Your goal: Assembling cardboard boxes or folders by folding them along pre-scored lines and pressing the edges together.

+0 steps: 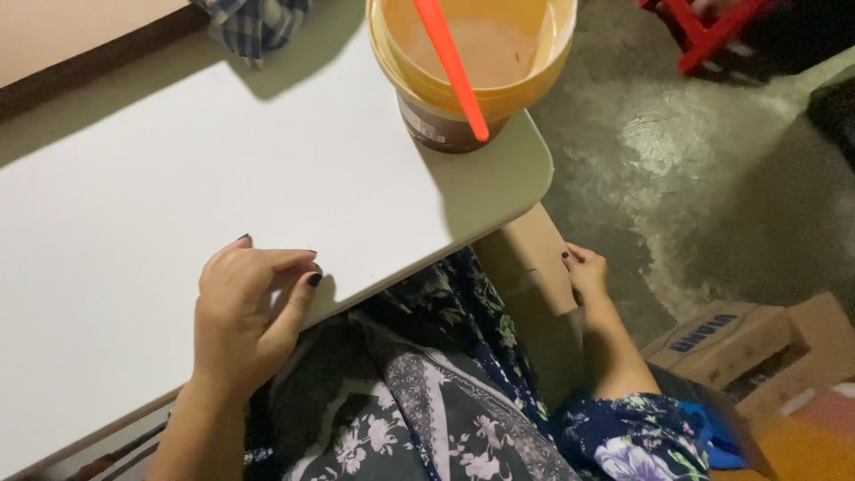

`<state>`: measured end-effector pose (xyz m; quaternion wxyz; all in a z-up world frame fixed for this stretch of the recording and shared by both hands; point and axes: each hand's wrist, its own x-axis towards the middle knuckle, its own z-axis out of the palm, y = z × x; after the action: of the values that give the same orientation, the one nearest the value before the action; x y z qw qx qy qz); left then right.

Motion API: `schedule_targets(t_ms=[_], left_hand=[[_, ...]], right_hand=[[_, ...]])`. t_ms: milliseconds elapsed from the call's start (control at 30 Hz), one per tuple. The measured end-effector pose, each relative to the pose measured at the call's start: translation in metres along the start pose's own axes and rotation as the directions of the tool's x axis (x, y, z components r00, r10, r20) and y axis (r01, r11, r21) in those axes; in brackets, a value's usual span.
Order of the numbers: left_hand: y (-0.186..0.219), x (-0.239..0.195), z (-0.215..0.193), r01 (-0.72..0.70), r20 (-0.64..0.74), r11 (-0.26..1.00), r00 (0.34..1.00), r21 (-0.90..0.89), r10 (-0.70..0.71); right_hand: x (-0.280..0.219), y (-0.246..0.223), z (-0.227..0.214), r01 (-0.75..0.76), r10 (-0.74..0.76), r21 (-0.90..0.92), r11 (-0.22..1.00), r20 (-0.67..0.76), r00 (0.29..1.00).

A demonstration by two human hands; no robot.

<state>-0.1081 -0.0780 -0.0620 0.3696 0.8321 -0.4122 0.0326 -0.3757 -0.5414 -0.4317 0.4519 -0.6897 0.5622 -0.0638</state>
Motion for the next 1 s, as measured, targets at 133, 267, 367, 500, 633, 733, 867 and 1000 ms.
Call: schedule_targets(t_ms=[133,267,367,500,633,733,867,1000], left_hand=[[-0.001,-0.003,0.005,0.014,-0.022,1.0,1.0,-0.008,-0.015],[0.0,-0.002,0.003,0.07,-0.002,0.998,0.998,-0.001,-0.07],[-0.004,-0.002,0.004,0.115,0.031,0.993,0.993,0.001,-0.115],[-0.005,0.009,-0.009,0.215,0.164,0.976,0.963,0.022,-0.215],[-0.015,0.031,-0.034,0.182,0.222,0.983,0.958,0.02,-0.182],[-0.04,0.047,-0.056,0.119,0.184,0.977,0.971,0.18,-0.152],[-0.098,0.073,-0.084,0.046,-0.044,0.855,0.999,0.517,-0.027],[-0.154,0.099,-0.106,0.252,-0.143,0.766,0.968,0.591,-0.209]], right_hand=[[0.022,0.005,-0.002,0.085,-0.082,-0.11,0.99,0.038,0.996],[0.019,-0.009,-0.003,-0.144,0.153,-0.228,0.963,0.019,0.988],[0.016,-0.007,-0.005,-0.319,0.347,-0.364,0.875,0.014,0.938],[0.029,0.012,0.006,-0.126,0.386,-0.674,0.728,0.251,0.888],[-0.026,-0.068,-0.004,-0.115,0.308,-0.431,0.895,0.411,0.858],[-0.055,-0.113,-0.023,0.078,0.243,-0.44,0.895,0.625,0.742],[-0.094,-0.204,-0.044,0.344,-0.038,-0.099,0.934,0.928,0.371],[-0.197,-0.3,-0.075,0.788,-0.156,-0.012,0.615,0.978,0.136]])
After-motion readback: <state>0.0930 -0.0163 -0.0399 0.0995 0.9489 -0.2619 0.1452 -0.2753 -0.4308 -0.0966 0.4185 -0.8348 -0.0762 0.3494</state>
